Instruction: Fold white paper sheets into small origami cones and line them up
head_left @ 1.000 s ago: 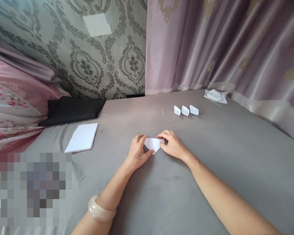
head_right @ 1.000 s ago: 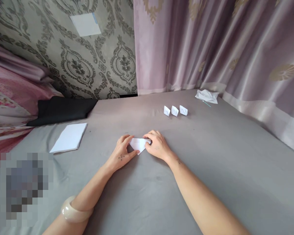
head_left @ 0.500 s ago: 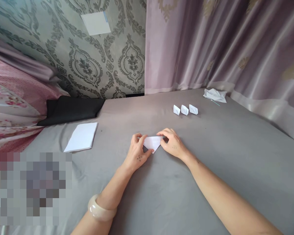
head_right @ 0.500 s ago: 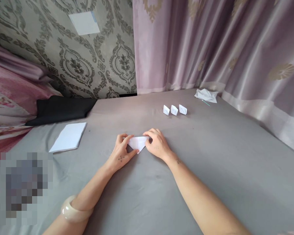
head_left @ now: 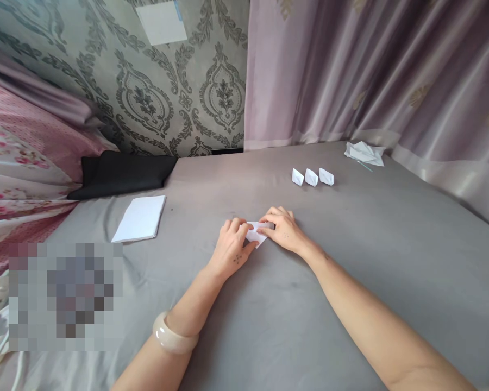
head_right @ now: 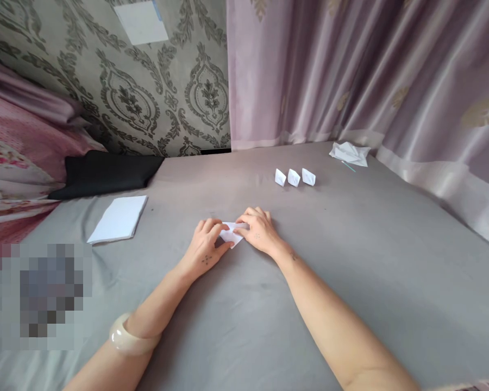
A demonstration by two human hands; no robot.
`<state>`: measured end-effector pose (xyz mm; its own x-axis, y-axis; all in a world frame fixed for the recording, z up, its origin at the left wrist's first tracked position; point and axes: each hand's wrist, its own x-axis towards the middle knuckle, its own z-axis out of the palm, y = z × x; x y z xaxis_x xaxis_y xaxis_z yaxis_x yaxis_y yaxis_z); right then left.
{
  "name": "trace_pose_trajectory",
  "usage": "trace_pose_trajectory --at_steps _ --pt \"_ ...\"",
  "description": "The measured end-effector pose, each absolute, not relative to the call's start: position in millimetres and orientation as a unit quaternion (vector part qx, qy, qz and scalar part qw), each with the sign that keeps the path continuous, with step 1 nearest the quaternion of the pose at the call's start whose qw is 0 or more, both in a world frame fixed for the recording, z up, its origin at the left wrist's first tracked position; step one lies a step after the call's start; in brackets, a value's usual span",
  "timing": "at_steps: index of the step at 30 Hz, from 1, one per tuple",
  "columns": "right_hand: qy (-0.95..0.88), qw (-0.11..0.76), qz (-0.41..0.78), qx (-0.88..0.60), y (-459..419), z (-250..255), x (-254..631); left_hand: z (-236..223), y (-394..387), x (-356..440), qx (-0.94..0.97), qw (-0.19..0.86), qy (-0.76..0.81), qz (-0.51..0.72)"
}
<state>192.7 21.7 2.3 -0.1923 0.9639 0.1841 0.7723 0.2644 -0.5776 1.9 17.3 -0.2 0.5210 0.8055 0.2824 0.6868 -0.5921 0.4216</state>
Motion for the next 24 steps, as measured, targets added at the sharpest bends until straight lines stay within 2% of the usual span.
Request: trace_pose_trajectory --at_steps 7,16,24 --pt "-0.775 0.246 0.198 -0.547 21.2 6.1 192.5 5.5 0.0 5.2 0.897 0.082 0.4 0.173" --pt "-0.747 0.249 0.285 -0.547 26.9 6.8 191.3 3.8 -4.4 3.7 0.875 0.103 0.437 0.182" --pt "-0.774 0.24 0.255 -0.528 26.4 2.5 193.2 -4.5 17.3 -3.9 0.797 0.227 0.494 0.262"
